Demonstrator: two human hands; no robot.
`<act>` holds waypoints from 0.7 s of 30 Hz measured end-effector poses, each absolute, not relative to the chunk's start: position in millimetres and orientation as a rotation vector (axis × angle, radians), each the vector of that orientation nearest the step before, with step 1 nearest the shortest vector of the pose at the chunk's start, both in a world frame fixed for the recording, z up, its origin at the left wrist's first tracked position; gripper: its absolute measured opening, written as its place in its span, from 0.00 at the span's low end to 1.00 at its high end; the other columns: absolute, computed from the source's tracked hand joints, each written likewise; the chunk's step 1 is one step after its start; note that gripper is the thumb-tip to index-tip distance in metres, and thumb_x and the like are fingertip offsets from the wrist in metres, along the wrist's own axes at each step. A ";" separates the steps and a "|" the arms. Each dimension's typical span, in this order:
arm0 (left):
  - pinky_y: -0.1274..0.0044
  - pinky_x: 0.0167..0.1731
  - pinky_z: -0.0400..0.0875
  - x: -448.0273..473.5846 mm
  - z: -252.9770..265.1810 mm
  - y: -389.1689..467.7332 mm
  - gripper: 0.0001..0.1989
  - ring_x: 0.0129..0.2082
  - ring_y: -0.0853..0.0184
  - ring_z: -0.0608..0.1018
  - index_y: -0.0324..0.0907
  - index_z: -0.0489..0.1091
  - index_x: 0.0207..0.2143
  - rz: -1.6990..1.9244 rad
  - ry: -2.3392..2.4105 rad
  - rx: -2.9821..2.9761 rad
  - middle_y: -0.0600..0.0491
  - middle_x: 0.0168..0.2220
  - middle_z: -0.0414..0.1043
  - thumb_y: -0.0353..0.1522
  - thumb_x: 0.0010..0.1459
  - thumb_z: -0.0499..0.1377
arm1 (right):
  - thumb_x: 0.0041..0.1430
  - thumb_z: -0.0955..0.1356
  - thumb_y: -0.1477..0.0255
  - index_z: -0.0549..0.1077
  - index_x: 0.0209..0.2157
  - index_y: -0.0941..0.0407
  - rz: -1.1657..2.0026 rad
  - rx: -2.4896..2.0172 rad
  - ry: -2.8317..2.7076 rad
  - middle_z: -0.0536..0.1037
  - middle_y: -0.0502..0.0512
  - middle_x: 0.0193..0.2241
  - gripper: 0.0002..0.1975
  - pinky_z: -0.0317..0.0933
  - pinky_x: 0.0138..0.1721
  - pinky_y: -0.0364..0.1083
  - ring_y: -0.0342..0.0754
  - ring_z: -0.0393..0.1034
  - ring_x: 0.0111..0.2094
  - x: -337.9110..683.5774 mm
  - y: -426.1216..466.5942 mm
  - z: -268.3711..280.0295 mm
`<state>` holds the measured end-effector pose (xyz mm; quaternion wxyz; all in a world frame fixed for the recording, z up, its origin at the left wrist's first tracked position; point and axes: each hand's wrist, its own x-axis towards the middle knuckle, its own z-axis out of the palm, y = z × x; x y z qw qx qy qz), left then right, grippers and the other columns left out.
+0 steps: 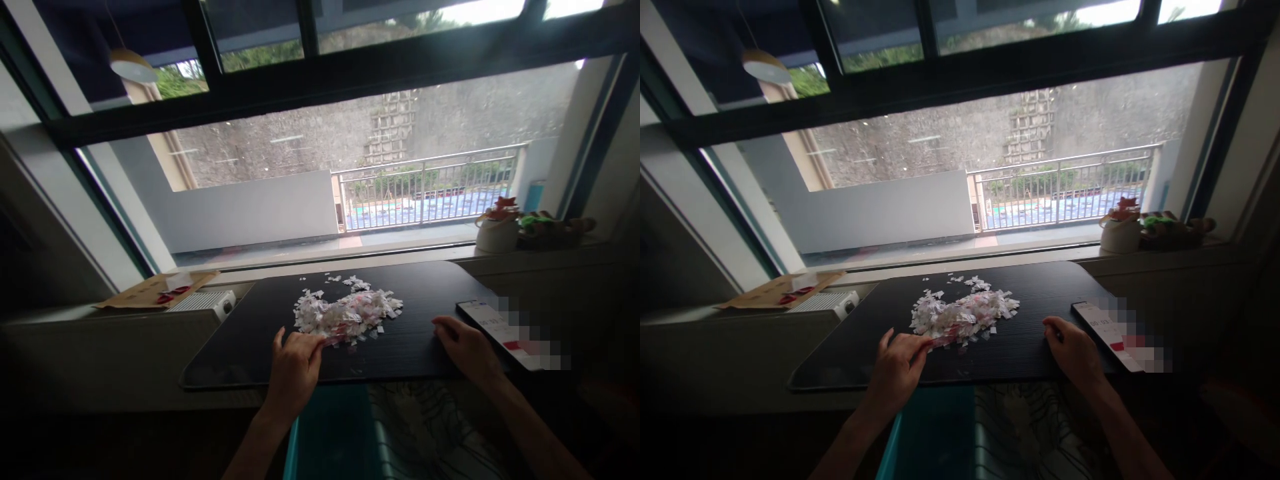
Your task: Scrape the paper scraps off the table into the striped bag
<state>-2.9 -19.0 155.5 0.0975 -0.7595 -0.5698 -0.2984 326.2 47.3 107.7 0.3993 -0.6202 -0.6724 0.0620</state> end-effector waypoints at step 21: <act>0.57 0.58 0.45 33.5 169.2 -1.5 0.08 0.40 0.64 0.75 0.46 0.71 0.38 -0.986 -1.563 -2.406 0.57 0.36 0.77 0.26 0.60 0.55 | 0.59 0.60 0.65 0.72 0.46 0.55 -0.070 -1.509 -1.780 0.79 0.60 0.43 0.18 0.66 0.47 0.53 0.56 0.73 0.46 337.6 36.1 113.0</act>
